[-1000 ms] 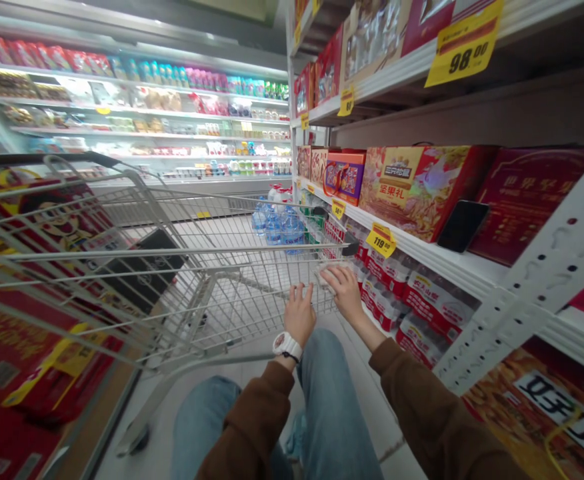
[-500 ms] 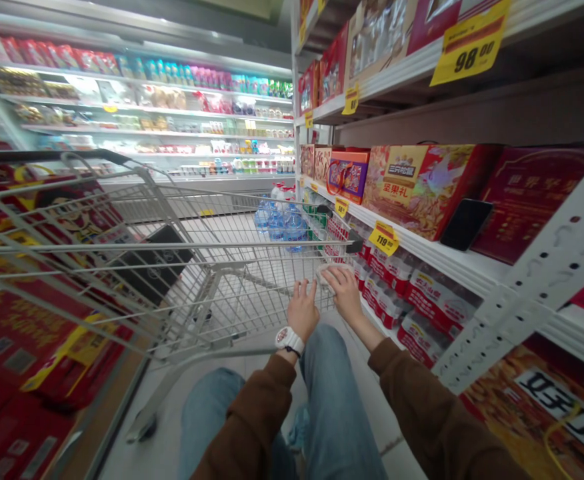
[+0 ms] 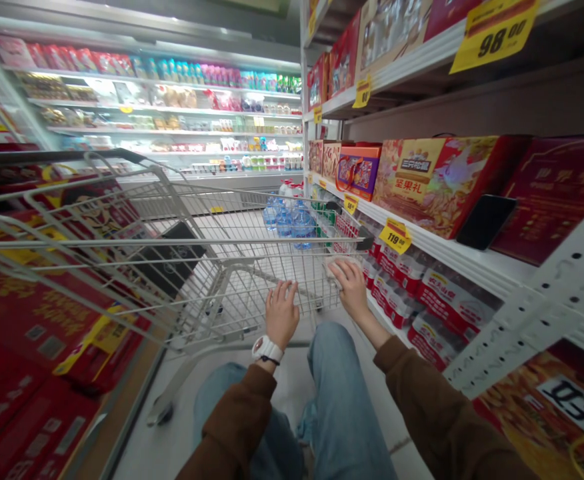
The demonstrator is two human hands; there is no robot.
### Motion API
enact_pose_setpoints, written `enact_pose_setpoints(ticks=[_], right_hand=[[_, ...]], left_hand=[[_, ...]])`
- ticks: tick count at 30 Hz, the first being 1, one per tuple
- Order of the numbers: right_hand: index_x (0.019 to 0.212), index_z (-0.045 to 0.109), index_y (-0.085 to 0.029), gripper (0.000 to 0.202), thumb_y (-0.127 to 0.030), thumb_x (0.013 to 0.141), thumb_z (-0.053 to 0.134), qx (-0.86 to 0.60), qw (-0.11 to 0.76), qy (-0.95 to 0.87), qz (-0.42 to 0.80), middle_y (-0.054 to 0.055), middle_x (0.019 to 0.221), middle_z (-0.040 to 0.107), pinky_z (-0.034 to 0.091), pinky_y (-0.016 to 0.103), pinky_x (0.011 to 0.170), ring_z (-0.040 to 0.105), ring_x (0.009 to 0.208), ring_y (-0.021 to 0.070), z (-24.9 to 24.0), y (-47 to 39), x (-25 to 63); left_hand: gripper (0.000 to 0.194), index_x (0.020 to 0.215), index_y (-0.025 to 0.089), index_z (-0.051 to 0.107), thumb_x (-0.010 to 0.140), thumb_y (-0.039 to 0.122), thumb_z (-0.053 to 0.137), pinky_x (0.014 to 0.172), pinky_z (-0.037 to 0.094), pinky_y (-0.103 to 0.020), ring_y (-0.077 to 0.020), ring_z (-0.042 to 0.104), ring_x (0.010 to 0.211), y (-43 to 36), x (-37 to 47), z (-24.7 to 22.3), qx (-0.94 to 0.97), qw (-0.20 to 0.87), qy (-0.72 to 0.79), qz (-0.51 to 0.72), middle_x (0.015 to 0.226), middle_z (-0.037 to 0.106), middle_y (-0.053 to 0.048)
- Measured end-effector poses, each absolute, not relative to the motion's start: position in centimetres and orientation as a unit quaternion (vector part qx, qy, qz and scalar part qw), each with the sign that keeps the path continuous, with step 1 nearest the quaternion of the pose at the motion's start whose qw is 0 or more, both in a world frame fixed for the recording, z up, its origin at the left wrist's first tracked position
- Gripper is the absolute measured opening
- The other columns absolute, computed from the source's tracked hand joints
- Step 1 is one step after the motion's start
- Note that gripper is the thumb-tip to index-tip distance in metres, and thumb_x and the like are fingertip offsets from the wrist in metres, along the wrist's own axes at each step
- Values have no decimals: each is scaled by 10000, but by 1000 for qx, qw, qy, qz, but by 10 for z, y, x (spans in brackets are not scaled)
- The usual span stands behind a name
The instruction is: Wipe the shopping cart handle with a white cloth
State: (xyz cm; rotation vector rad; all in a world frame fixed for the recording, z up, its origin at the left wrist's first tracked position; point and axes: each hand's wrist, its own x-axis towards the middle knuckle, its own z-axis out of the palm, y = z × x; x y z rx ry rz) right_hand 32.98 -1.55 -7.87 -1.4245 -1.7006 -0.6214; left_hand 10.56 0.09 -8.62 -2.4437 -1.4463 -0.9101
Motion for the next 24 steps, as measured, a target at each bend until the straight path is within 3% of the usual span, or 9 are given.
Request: enact_pose_setpoints(ticks=[6, 12, 20, 24], right_hand=[[1350, 582, -259, 755, 44, 674, 436, -571, 401, -680, -224, 67, 1345, 600, 366, 487, 1098, 452, 1285, 265, -96, -22, 329], [1398, 534, -299, 782, 47, 704, 429, -540, 392, -706, -239, 29, 1435, 540, 306, 491, 1160, 390, 1378, 251, -65, -11, 317], [1387, 541, -258, 773, 49, 685, 442, -557, 371, -704, -238, 52, 1388, 579, 336, 496, 1140, 425, 1341, 261, -103, -6, 302], [1385, 549, -261, 753, 44, 708, 427, -553, 388, -695, -245, 56, 1379, 586, 326, 493, 1147, 442, 1329, 259, -87, -4, 301]], left_hand=[[600, 1394, 178, 501, 802, 92, 471, 1128, 401, -448, -276, 366, 1433, 5, 107, -85, -824, 55, -472, -308, 1470, 511, -94], [589, 1382, 182, 514, 799, 107, 496, 1173, 370, -434, -278, 392, 1392, 5, 112, -81, -820, 39, -468, -329, 1395, 537, -96], [647, 1382, 178, 513, 742, 80, 512, 1160, 396, -431, -287, 367, 1400, 4, 117, -78, -818, 23, -474, -326, 1384, 517, -105], [669, 1389, 190, 507, 732, 61, 501, 1155, 402, -437, -290, 364, 1400, 5, 116, -78, -819, 23, -472, -324, 1366, 514, -101]])
